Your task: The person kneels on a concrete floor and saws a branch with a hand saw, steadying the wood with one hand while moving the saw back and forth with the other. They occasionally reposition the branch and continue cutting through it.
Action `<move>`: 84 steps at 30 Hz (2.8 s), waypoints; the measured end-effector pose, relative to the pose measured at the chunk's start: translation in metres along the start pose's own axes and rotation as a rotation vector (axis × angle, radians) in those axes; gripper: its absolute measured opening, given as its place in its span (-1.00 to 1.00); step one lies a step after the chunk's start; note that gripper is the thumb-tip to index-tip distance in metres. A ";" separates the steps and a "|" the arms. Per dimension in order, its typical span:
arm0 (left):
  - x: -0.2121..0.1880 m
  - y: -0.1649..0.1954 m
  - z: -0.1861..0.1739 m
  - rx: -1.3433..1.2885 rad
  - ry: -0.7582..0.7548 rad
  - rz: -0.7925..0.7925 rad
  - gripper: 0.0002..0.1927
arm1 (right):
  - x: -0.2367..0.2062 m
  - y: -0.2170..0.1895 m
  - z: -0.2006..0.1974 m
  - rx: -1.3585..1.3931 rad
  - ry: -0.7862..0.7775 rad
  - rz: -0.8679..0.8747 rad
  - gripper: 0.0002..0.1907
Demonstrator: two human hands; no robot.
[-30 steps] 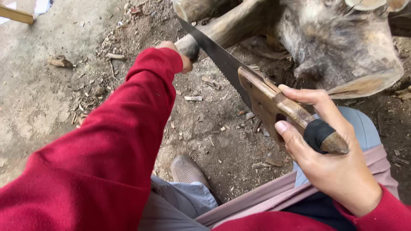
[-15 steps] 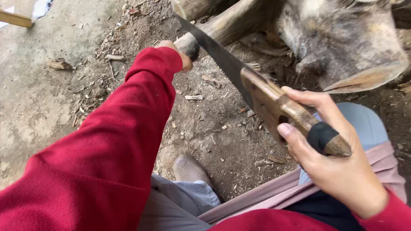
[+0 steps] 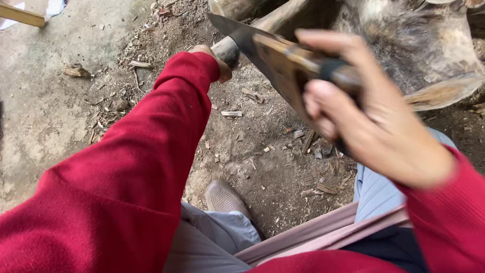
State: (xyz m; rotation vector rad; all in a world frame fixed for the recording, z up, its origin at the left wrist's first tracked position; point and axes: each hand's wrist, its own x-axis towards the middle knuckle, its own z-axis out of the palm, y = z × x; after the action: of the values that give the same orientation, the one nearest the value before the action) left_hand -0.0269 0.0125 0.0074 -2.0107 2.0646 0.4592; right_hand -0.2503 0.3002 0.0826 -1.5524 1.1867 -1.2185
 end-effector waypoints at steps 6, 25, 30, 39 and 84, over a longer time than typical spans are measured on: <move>-0.004 0.000 -0.009 0.015 -0.001 -0.030 -0.36 | 0.049 -0.017 0.011 -0.197 0.099 -0.085 -0.73; -0.011 0.002 -0.011 -0.046 0.010 -0.062 -0.33 | 0.117 -0.024 0.047 -0.133 0.130 -0.083 -0.72; -0.017 0.007 -0.011 -0.022 0.005 -0.059 -0.33 | 0.102 -0.014 0.014 -0.131 0.061 0.088 -0.75; -0.021 0.004 -0.019 -0.061 -0.002 -0.043 -0.39 | 0.096 -0.059 0.028 -0.140 0.102 0.119 -0.79; -0.015 0.007 -0.035 -0.084 0.036 -0.077 -0.29 | 0.129 -0.120 0.035 -0.233 0.074 0.132 -0.80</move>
State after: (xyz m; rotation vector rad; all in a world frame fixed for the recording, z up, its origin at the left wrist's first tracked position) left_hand -0.0313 0.0132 0.0457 -2.1521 2.0117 0.5069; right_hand -0.1818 0.2034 0.2174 -1.5778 1.4996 -1.0898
